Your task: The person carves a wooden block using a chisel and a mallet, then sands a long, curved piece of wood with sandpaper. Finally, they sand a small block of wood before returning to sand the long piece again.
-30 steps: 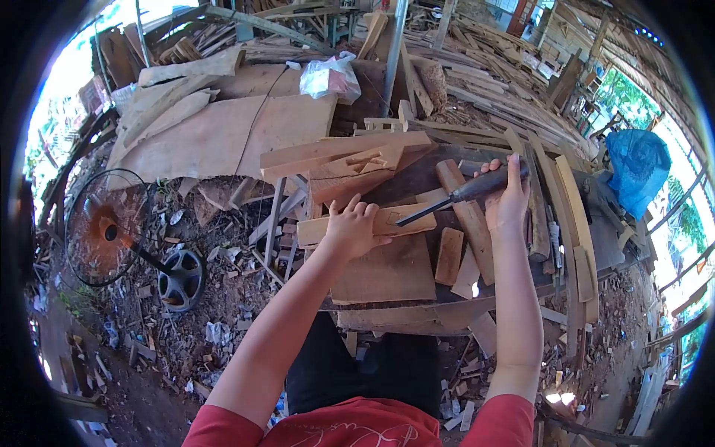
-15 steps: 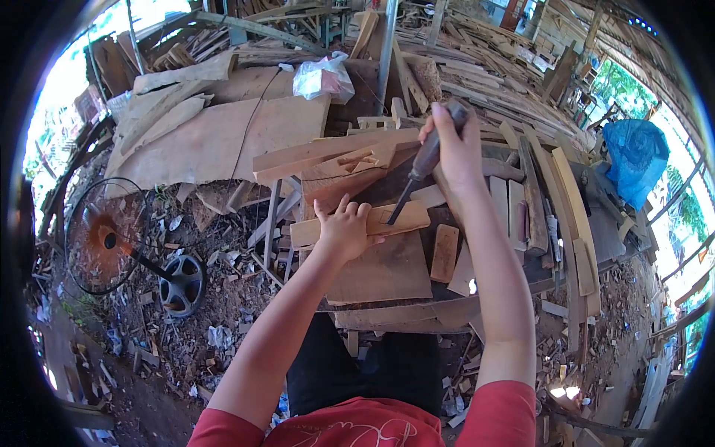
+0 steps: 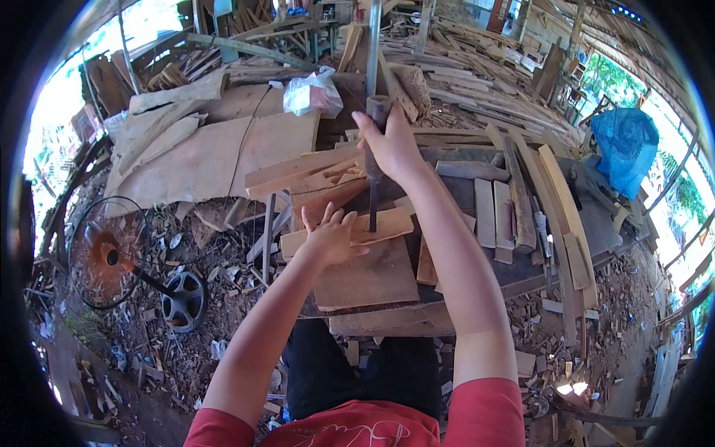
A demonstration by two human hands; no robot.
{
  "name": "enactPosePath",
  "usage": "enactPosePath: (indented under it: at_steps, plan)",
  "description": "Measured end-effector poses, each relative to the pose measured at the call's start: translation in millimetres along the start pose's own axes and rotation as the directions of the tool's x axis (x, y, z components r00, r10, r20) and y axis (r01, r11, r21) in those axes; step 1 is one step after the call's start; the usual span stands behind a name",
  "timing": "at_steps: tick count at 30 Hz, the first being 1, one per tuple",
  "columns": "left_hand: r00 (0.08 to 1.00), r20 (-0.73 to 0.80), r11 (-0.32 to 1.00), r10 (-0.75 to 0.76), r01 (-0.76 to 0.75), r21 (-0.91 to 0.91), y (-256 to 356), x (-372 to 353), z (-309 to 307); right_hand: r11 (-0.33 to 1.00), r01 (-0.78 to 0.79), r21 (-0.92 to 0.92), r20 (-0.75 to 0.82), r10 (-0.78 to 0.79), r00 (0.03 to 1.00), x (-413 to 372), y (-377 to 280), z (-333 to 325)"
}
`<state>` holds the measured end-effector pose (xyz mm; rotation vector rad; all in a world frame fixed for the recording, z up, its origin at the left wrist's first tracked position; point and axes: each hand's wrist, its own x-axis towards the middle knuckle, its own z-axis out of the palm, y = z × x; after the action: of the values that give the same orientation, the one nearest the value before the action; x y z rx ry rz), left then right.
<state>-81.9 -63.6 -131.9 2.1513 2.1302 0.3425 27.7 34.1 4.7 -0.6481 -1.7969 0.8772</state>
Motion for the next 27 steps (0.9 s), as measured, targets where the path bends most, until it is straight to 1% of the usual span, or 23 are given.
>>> enactPosePath:
  at_steps: [1, 2, 4, 5, 6, 7, 8, 9, 10, 11, 12, 13, 14, 15, 16, 18, 19, 20, 21, 24, 25, 26, 27]
  plan:
    - [0.999, 0.032, 0.997, -0.028, 0.030, -0.070, 3, 0, -9, 0.999, -0.006, -0.032, 0.012, 0.006, 1.000, -2, -2, -1]
    - [0.999, 0.026, 0.998, -0.025, 0.026, -0.064, 5, 1, -19, 1.000, 0.002, -0.031, 0.007, -0.001, 1.000, -2, -3, -1]
    - [0.999, 0.014, 0.952, -0.049, 0.051, -0.303, 9, 9, -41, 1.000, -0.020, -0.008, 0.008, 0.020, 1.000, -4, -2, -1]
    - [0.999, 0.008, 0.953, -0.045, 0.045, -0.301, 13, 12, -49, 0.998, -0.029, -0.049, 0.018, 0.030, 0.999, -4, -2, -2]
    - [0.998, -0.035, 0.909, -0.050, 0.031, -0.415, 16, 14, -56, 0.998, -0.023, -0.052, 0.014, 0.024, 1.000, -4, -1, -4]
    - [0.995, -0.075, 0.852, -0.060, 0.012, -0.523, 19, 18, -61, 0.982, 0.016, -0.189, -0.001, -0.016, 1.000, -3, 0, -5]
    - [0.995, -0.080, 0.853, -0.055, 0.006, -0.522, 19, 28, -60, 0.945, 0.050, -0.323, -0.012, -0.057, 0.998, -4, 2, -7]
    - [0.979, -0.204, 0.728, 0.006, -0.144, -0.670, 26, 33, -69, 0.942, -0.007, -0.337, 0.046, 0.023, 0.999, -9, -12, -11]
    - [0.942, -0.333, 0.563, 0.042, -0.298, -0.771, 33, 35, -77, 0.940, -0.005, -0.341, 0.040, 0.020, 0.999, -12, -13, -12]
    - [0.940, -0.342, 0.693, 0.000, -0.247, -0.678, 40, 32, -82, 0.932, 0.096, -0.349, 0.055, -0.082, 0.995, -14, -13, -11]
    - [0.937, -0.348, 0.687, 0.003, -0.255, -0.681, 45, 35, -79, 0.913, 0.197, -0.358, 0.074, -0.182, 0.980, -16, -14, -11]
    - [0.903, -0.427, 0.570, -0.055, -0.323, -0.755, 49, 39, -71, 0.898, 0.156, -0.412, 0.093, -0.129, 0.987, -18, -18, -12]
    - [0.863, -0.490, 0.445, -0.122, -0.394, -0.804, 52, 45, -61, 0.894, 0.156, -0.420, 0.094, -0.128, 0.987, -19, -19, -14]
    - [0.777, -0.617, 0.416, -0.124, -0.524, -0.743, 55, 47, -57, 0.894, 0.129, -0.430, 0.113, -0.088, 0.990, -20, -20, -17]
    - [0.777, -0.618, 0.411, -0.119, -0.528, -0.743, 57, 48, -53, 0.893, 0.101, -0.439, 0.129, -0.048, 0.990, -20, -20, -19]
    - [0.840, -0.524, 0.504, -0.142, -0.394, -0.768, 59, 47, -50, 0.907, 0.092, -0.412, 0.159, -0.028, 0.987, -23, -25, -30]
    - [0.840, -0.524, 0.500, -0.139, -0.397, -0.770, 61, 47, -49, 0.921, 0.084, -0.381, 0.199, -0.007, 0.980, -25, -28, -38]
    - [0.821, -0.555, 0.588, -0.131, -0.387, -0.711, 63, 47, -47, 0.934, 0.074, -0.349, 0.241, 0.014, 0.970, -28, -29, -45]
    - [0.802, -0.586, 0.670, -0.120, -0.370, -0.643, 64, 46, -46, 0.934, 0.071, -0.351, 0.241, 0.017, 0.970, -33, -28, -52]
    - [0.790, -0.592, 0.714, -0.161, -0.321, -0.622, 67, 41, -55, 0.917, 0.114, -0.383, 0.244, -0.018, 0.970, -52, -14, -78]
    - [0.806, -0.568, 0.729, -0.170, -0.285, -0.623, 68, 38, -57, 0.918, -0.047, -0.393, 0.150, 0.114, 0.982, -58, 4, -87]
    - [0.805, -0.569, 0.729, -0.170, -0.286, -0.622, 68, 38, -56, 0.899, -0.206, -0.386, 0.057, 0.246, 0.968, -65, 23, -97]
    - [0.794, -0.583, 0.740, -0.172, -0.287, -0.608, 68, 38, -54, 0.836, -0.252, -0.488, -0.023, 0.276, 0.961, -74, 43, -107]
